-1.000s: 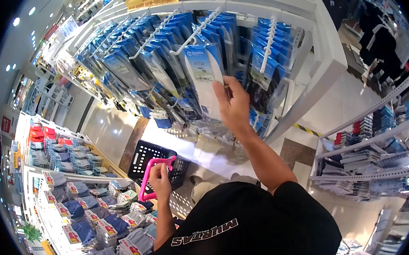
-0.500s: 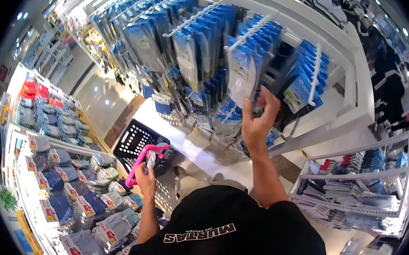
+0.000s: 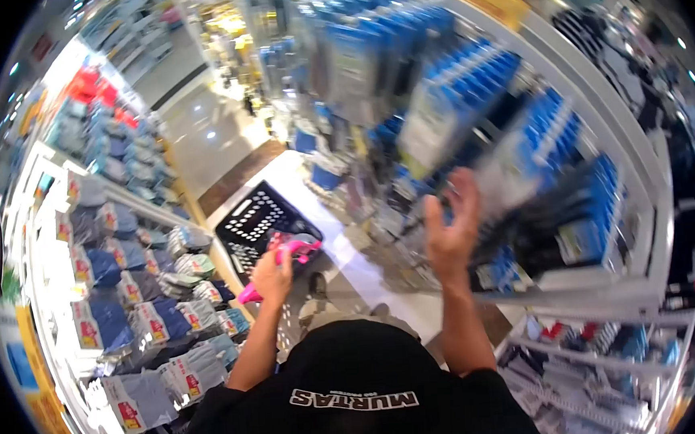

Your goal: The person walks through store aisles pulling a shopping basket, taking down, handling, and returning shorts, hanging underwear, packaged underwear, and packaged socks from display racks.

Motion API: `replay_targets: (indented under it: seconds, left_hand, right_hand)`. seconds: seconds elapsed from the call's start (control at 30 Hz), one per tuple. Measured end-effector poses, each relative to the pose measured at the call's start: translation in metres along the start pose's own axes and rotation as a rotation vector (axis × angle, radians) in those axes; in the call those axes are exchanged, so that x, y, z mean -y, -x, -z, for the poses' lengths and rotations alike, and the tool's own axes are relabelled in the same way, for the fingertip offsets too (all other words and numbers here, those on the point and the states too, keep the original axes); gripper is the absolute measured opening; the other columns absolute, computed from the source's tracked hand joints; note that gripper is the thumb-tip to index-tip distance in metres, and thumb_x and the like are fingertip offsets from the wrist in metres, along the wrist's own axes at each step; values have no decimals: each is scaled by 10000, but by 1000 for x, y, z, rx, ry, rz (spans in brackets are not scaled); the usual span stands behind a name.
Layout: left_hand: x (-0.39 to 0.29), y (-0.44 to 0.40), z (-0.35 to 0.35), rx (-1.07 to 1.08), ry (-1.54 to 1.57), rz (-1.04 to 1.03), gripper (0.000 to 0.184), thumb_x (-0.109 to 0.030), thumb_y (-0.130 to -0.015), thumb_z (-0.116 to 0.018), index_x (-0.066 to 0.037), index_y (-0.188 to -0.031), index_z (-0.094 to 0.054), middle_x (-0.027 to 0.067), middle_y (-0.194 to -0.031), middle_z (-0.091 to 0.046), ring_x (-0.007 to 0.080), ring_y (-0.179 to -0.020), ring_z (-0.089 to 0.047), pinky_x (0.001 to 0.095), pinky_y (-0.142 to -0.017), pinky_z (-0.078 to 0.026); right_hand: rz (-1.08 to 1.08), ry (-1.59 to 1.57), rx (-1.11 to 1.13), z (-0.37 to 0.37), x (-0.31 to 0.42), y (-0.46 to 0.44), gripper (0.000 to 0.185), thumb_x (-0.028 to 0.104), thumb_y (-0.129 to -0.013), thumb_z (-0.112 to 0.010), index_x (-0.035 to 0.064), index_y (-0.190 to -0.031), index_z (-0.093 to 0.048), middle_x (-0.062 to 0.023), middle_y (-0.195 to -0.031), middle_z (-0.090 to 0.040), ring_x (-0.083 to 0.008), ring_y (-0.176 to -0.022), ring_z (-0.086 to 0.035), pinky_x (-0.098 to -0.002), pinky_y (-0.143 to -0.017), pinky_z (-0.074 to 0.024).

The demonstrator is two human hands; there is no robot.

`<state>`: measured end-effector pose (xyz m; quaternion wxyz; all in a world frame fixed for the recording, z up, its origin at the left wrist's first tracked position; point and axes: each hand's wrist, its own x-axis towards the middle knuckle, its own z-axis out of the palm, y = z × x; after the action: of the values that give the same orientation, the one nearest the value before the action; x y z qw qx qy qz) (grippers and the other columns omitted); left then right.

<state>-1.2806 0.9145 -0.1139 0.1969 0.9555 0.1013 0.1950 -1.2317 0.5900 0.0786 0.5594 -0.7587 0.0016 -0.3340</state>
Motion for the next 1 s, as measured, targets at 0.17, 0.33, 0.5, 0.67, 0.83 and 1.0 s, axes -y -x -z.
replay_targets:
  seconds: [0.17, 0.33, 0.5, 0.67, 0.83, 1.0]
  left_hand:
    - [20, -15, 2, 8, 75, 7, 282, -389, -872, -716, -106, -881, -712, 79, -812, -669, 292, -763, -641, 441, -689, -476]
    - [37, -34, 8, 73, 106, -4, 273, -386, -875, -723, -115, -909, -715, 61, -829, -665, 273, -779, -634, 426, -693, -460]
    - [46, -54, -6, 61, 169, 2, 266, -371, -893, -716, -122, -988, -714, 62, -844, -665, 282, -778, -637, 442, -688, -472]
    - [68, -82, -23, 11, 254, -148, 308, -196, -906, -688, -96, -1197, -671, 108, -974, -689, 325, -825, -657, 439, -725, -514]
    - [94, -110, -48, -40, 209, -140, 351, -195, -911, -688, -100, -1247, -671, 127, -1003, -718, 336, -852, -671, 446, -759, -521]
    - [106, -138, -45, 79, 213, -82, 356, -213, -929, -670, -95, -1265, -666, 151, -1079, -725, 341, -942, -688, 440, -825, -539]
  right_hand:
    - [-62, 0, -116, -28, -12, -21, 617, 89, -945, -685, 2, -1466, -366, -166, -1354, -527, -262, -1194, -561, -397, -1025, -448]
    - [-81, 107, -190, -48, -27, -34, 451, 115, -937, -715, -33, -1318, -525, -121, -1168, -617, -170, -1015, -606, -302, -900, -492]
    - [-119, 121, -197, -59, -49, -37, 373, 138, -946, -719, -18, -1251, -573, -35, -1018, -641, -94, -863, -603, -245, -779, -505]
    - [-141, 193, -192, -78, -38, -48, 337, 304, -917, -763, -8, -942, -639, 15, -749, -601, -72, -697, -525, -252, -645, -428]
    - [-159, -12, -295, -83, -37, -38, 250, 253, -974, -695, 11, -993, -637, 61, -790, -560, -41, -713, -456, -224, -647, -374]
    - [-120, -245, -346, -85, -8, -15, 204, 175, -1017, -617, 13, -1142, -629, 10, -992, -647, -36, -858, -532, -201, -782, -410]
